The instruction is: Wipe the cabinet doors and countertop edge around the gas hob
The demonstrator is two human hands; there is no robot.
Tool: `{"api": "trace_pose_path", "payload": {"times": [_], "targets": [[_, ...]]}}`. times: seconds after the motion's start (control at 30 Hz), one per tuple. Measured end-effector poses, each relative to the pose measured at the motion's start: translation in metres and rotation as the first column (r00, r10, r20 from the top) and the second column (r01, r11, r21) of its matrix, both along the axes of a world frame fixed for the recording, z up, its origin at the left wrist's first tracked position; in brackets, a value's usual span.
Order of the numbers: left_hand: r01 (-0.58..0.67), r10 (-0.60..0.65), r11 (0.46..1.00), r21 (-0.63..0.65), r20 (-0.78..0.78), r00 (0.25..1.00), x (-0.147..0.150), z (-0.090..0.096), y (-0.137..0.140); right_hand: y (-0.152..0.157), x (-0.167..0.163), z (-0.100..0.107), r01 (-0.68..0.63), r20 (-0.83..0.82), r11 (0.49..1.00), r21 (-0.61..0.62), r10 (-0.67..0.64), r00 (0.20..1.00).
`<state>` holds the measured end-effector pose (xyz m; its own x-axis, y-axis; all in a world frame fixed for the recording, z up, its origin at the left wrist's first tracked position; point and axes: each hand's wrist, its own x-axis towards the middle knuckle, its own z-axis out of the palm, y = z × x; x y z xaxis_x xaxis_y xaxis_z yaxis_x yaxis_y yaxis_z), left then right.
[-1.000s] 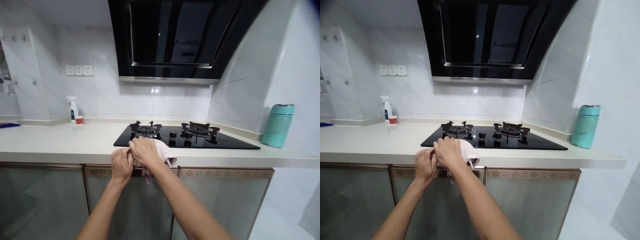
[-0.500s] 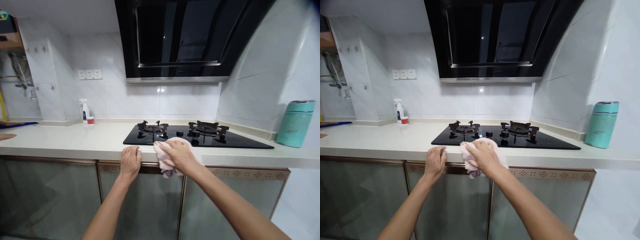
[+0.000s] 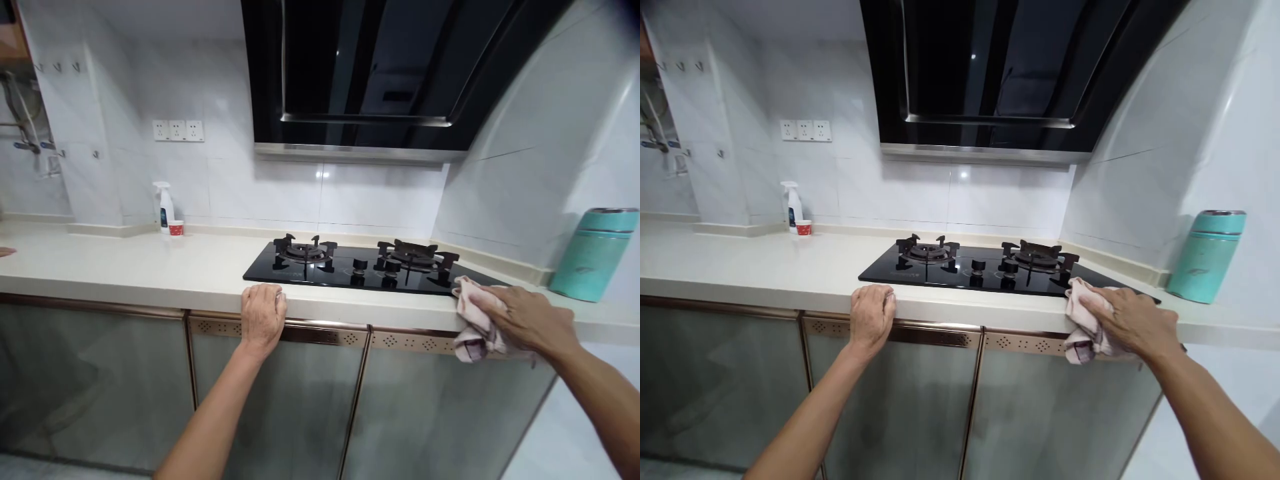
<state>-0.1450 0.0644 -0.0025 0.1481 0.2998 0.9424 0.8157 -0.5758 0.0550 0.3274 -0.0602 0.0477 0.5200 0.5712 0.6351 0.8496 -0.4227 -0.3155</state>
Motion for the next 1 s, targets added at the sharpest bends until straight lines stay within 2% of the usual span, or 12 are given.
{"api": "trace_pose_path", "payload": {"times": [0.07, 0.13, 0.23, 0.3, 0.4, 0.5, 0.6, 0.67, 0.77, 0.83, 0.9, 1.0], "targets": [[-0.001, 0.001, 1.0, 0.017, 0.006, 1.0, 0.002, -0.001, 0.001, 0.008, -0.029, 0.0, 0.012, 0.126, 0.982, -0.189, 0.012, 0.992], [-0.014, 0.014, 0.999, 0.034, 0.021, 1.0, 0.003, -0.002, 0.003, 0.016, -0.073, 0.0, -0.019, 0.257, 0.962, -0.273, 0.092, 0.962], [-0.03, 0.028, 0.999, 0.04, 0.046, 0.999, 0.003, -0.003, 0.005, 0.031, -0.157, 0.005, -0.216, 0.41, 0.92, -0.326, 0.343, 0.845], [-0.019, 0.017, 0.999, 0.038, 0.042, 0.999, 0.002, -0.004, 0.006, 0.044, -0.215, 0.009, -0.379, 0.452, 0.85, -0.366, 0.518, 0.726], [0.041, -0.041, 0.999, 0.019, 0.027, 0.999, -0.004, -0.003, 0.006, 0.064, -0.289, 0.013, -0.498, 0.437, 0.818, -0.286, 0.574, 0.692], [0.156, -0.153, 0.988, -0.017, 0.115, 0.981, -0.013, 0.003, 0.003, 0.077, -0.336, 0.014, -0.607, 0.422, 0.763, -0.223, 0.636, 0.646], [0.205, -0.194, 0.979, -0.021, 0.243, 0.95, -0.019, 0.015, -0.004, 0.083, -0.348, 0.015, -0.674, 0.338, 0.717, -0.176, 0.688, 0.643], [0.165, -0.16, 0.986, -0.004, 0.221, 0.962, -0.014, 0.025, -0.013, 0.086, -0.339, 0.018, -0.746, 0.221, 0.652, -0.135, 0.754, 0.619], [0.171, -0.176, 0.983, -0.068, -0.064, 0.982, 0.005, 0.04, -0.029, 0.086, -0.309, 0.028, -0.875, 0.001, 0.484, -0.003, 0.875, 0.484], [0.152, -0.196, 0.975, -0.163, -0.301, 0.933, 0.022, 0.048, -0.037, 0.082, -0.282, 0.032, -0.897, -0.032, 0.43, 0.098, 0.903, 0.429], [0.052, -0.142, 0.977, -0.207, -0.452, 0.881, 0.038, 0.058, -0.042, 0.075, -0.255, 0.03, -0.848, 0.015, 0.515, 0.125, 0.854, 0.521], [-0.119, -0.034, 0.965, -0.234, -0.559, 0.829, 0.056, 0.072, -0.04, 0.066, -0.227, 0.011, -0.645, 0.06, 0.763, 0.042, 0.642, 0.764]]}}
